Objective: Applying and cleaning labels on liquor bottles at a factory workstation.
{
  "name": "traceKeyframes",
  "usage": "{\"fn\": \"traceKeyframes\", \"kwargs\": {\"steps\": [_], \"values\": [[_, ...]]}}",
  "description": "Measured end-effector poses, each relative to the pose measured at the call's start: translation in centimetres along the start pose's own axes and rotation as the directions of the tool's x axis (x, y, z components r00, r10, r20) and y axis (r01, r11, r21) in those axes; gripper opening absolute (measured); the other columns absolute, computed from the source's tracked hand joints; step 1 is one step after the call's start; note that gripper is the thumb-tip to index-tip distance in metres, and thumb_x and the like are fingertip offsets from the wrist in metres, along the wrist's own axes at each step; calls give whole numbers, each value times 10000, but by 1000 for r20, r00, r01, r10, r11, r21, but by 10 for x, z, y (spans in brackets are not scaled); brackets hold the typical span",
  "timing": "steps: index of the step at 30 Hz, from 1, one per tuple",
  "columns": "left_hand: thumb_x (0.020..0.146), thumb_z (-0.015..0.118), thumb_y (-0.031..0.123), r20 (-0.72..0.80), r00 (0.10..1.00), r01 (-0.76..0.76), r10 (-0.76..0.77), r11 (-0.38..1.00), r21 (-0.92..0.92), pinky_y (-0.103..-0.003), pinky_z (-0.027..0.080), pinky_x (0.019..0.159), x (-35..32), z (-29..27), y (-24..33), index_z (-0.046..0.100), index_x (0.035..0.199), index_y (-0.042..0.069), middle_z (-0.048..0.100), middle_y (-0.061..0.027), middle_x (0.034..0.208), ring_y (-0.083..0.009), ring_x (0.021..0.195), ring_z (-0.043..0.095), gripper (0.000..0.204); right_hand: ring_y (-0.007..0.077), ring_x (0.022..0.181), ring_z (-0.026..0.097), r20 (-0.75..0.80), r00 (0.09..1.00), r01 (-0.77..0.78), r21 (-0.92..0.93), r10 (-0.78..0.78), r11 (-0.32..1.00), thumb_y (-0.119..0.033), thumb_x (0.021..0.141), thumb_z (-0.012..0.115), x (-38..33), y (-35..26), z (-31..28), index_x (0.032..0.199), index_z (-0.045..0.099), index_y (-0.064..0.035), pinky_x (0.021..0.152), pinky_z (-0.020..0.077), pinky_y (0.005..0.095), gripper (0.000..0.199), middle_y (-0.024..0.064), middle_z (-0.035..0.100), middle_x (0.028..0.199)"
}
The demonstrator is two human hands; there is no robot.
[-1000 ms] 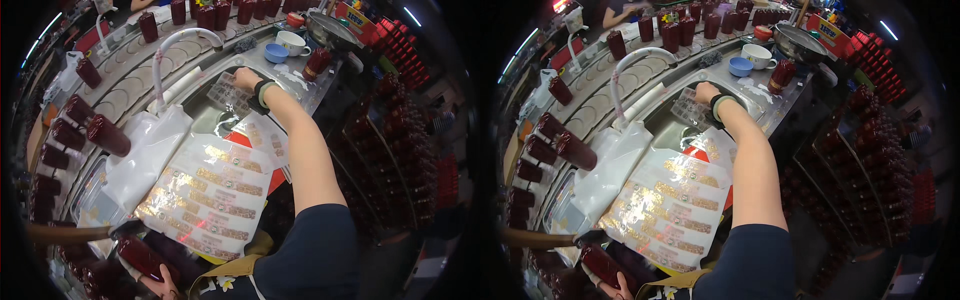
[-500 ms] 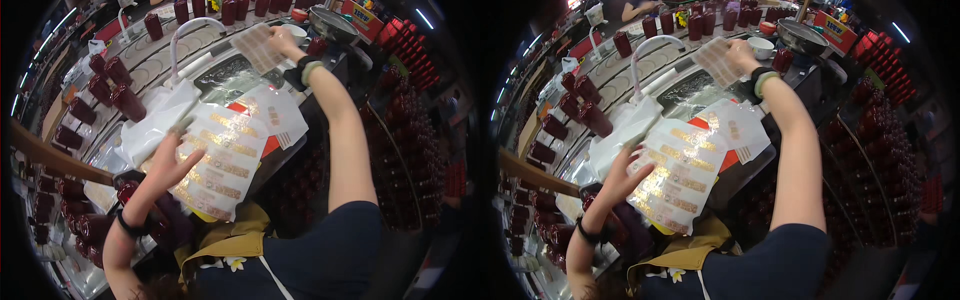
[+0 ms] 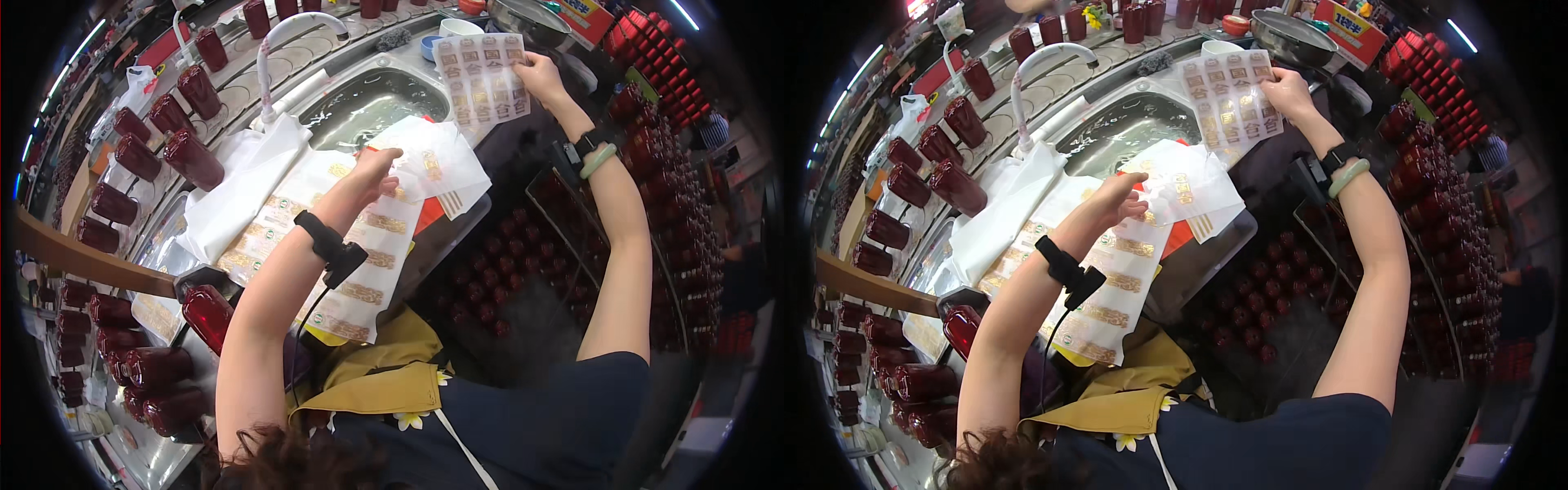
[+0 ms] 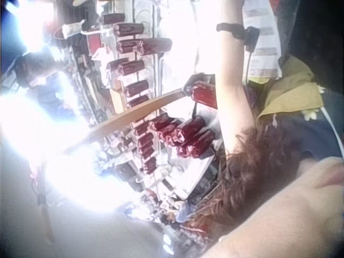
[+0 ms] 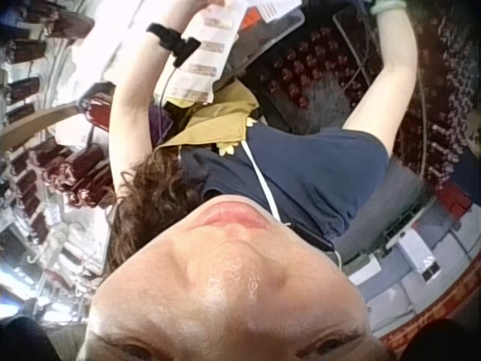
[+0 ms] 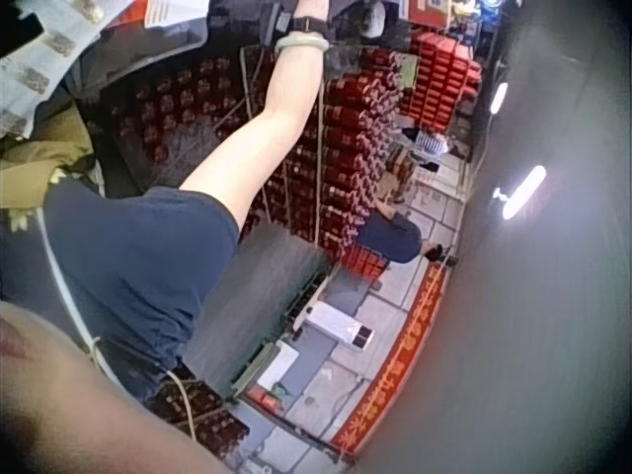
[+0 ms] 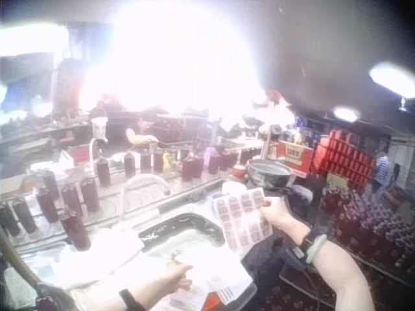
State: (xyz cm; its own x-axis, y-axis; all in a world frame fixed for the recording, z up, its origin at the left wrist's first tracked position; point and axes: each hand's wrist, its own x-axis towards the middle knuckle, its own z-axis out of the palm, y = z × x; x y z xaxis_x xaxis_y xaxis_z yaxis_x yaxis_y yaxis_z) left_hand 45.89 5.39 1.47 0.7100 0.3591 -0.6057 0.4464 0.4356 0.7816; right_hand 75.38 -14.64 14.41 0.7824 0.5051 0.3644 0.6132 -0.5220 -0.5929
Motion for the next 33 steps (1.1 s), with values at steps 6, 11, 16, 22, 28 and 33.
{"fn": "traceKeyframes", "kwargs": {"steps": [6,11,16,22,28,33], "values": [[962,714,268,-87,996,8,-16,996,-88,-415,551,1002,9,15,-8,306,1506,-79,417,-269,1447,-334,1205,572,763,133,509,588,155,972,-221,352,176,909,-145,895,673,-24,33,14,1015,766,-3,480,458,304,207,46,700,746],[970,691,232,-42,999,3,-6,997,-73,-386,551,941,23,12,-8,396,1442,-71,474,-251,1376,-296,1132,584,634,111,471,536,190,947,-316,391,260,865,-123,902,665,-40,36,28,976,733,-10,436,407,293,151,35,660,713],[962,680,170,11,1000,0,1,994,-105,-392,578,896,18,29,-5,453,1403,-59,512,-224,1331,-267,1092,608,546,108,473,532,174,945,-325,425,276,845,-106,898,663,-43,43,30,987,727,-11,437,412,292,145,30,654,710],[885,712,103,-205,971,-112,121,992,54,-349,641,693,29,45,-11,596,1205,-85,689,-175,1113,-261,824,749,389,113,506,554,203,929,-369,476,309,798,-95,891,656,-46,40,23,1016,717,-2,466,438,282,167,45,672,773],[882,616,-9,-220,945,-156,242,925,347,-395,666,689,58,31,-29,615,1244,-108,718,-234,1169,-327,884,779,375,116,503,540,221,911,-412,517,348,750,-82,890,633,-49,40,16,1045,704,0,476,456,278,189,52,660,797],[890,598,-96,-143,952,-275,269,961,-25,-389,661,791,38,33,-27,576,1312,-49,684,-203,1243,-307,1024,747,425,143,499,534,266,864,-499,571,427,652,-58,894,615,-44,56,3,1027,671,-2,444,454,278,155,65,642,803]]}}
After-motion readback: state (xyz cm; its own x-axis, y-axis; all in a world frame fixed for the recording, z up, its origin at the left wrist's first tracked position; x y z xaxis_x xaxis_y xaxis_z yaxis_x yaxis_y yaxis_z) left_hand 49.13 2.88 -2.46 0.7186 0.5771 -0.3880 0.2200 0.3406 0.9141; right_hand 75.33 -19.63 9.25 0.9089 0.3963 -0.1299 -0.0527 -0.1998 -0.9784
